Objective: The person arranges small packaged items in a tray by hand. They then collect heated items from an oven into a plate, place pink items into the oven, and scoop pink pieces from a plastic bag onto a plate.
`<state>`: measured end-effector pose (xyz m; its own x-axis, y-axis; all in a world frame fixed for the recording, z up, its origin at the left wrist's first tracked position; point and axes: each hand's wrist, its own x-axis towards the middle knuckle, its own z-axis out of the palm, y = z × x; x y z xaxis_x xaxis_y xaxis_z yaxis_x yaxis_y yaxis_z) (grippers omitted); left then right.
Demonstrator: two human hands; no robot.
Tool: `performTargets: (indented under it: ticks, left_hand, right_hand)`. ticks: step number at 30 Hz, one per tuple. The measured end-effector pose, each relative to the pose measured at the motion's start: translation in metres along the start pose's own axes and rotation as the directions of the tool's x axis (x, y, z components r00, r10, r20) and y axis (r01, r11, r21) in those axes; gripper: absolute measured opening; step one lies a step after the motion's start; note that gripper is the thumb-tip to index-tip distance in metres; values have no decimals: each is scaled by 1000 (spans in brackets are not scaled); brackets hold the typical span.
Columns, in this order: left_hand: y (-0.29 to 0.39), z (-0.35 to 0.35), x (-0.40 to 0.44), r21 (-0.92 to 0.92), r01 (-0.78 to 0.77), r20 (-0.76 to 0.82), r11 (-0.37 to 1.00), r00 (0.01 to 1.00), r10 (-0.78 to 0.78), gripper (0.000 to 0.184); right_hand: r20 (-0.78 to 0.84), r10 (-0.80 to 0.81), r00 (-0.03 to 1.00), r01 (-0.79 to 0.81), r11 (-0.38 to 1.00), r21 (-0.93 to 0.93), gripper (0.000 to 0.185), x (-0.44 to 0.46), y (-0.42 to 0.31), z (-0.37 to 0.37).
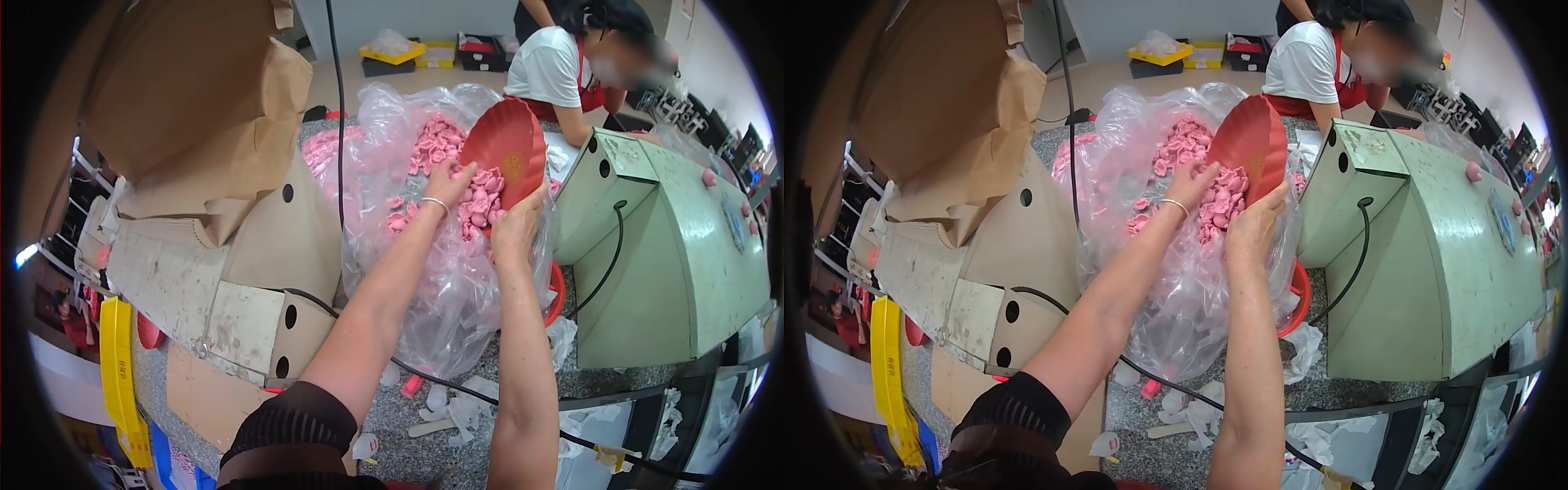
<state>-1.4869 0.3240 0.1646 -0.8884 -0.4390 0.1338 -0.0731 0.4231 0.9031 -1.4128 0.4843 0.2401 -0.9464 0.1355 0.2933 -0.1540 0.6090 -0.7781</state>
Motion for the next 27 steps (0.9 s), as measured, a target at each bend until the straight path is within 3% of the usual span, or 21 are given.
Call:
performTargets:
  ticks: [1,2,4,5,7,8,10,11,12,13,14,16,17,18,19,21,23,25,27]
  left_hand:
    - [11,4,-7,139,-61,14,988,998,60,56]
    - [30,8,-23,276,-196,-77,941,971,225,46]
    - [45,14,-28,292,-321,-25,901,939,343,43]
    - [49,20,-27,224,-453,35,863,889,457,39]
    - [57,31,-25,41,-494,133,868,864,486,35]
    - [55,36,-22,-79,-530,45,844,844,535,32]
    - [35,28,5,229,-596,-167,770,755,634,32]
    - [29,3,17,601,-572,54,559,726,685,34]
    - [20,-12,22,442,-346,-173,827,873,457,37]
    - [11,-26,27,207,-80,-330,975,932,147,40]
    - [-3,-47,36,235,181,-173,955,975,-143,54]
    - [-39,-71,39,235,297,-140,926,953,-270,67]
    - [-41,-77,34,237,312,-134,920,948,-287,67]
    - [-41,-78,30,265,237,-140,935,969,-205,71]
    - [-35,-77,25,292,159,-140,943,983,-123,76]
    - [-8,-74,20,178,236,-160,955,965,-209,78]
    - [-16,-69,32,150,143,-111,978,986,-127,75]
    - [-41,-59,68,422,-58,2,905,998,63,65]
    - [-12,-37,36,-136,-8,6,991,1000,9,55]
  right_hand:
    - [-30,-7,1000,7,1000,0,86,0,2,3]
    - [-34,-11,999,11,1000,5,86,-1,4,4]
    - [-50,-31,998,32,999,15,87,0,8,6]
    - [-54,-34,998,35,999,22,87,2,8,5]
    - [-91,-35,995,39,999,35,87,1,10,7]
    - [-106,-50,993,57,997,56,86,1,11,7]
    - [-88,-20,996,25,998,55,86,1,8,9]
    - [-73,16,997,-13,999,46,86,-1,8,7]
    - [-72,23,997,-20,999,42,86,-2,6,6]
    - [-53,22,998,-19,998,55,86,-2,3,4]
    - [-36,18,999,-15,998,67,86,-1,1,3]
    - [-28,41,999,-39,997,65,84,0,1,9]
    - [-68,20,997,-16,998,67,78,0,3,13]
    - [-106,0,994,7,998,62,72,-1,6,15]
    - [-58,29,998,-24,996,90,72,-3,2,11]
    - [-52,22,998,-17,996,87,72,-5,-1,9]
    - [-50,-3,999,6,997,76,81,-4,2,11]
    - [-54,-30,998,34,997,70,82,-4,7,14]
    - [-55,-70,996,74,995,74,83,-8,2,13]
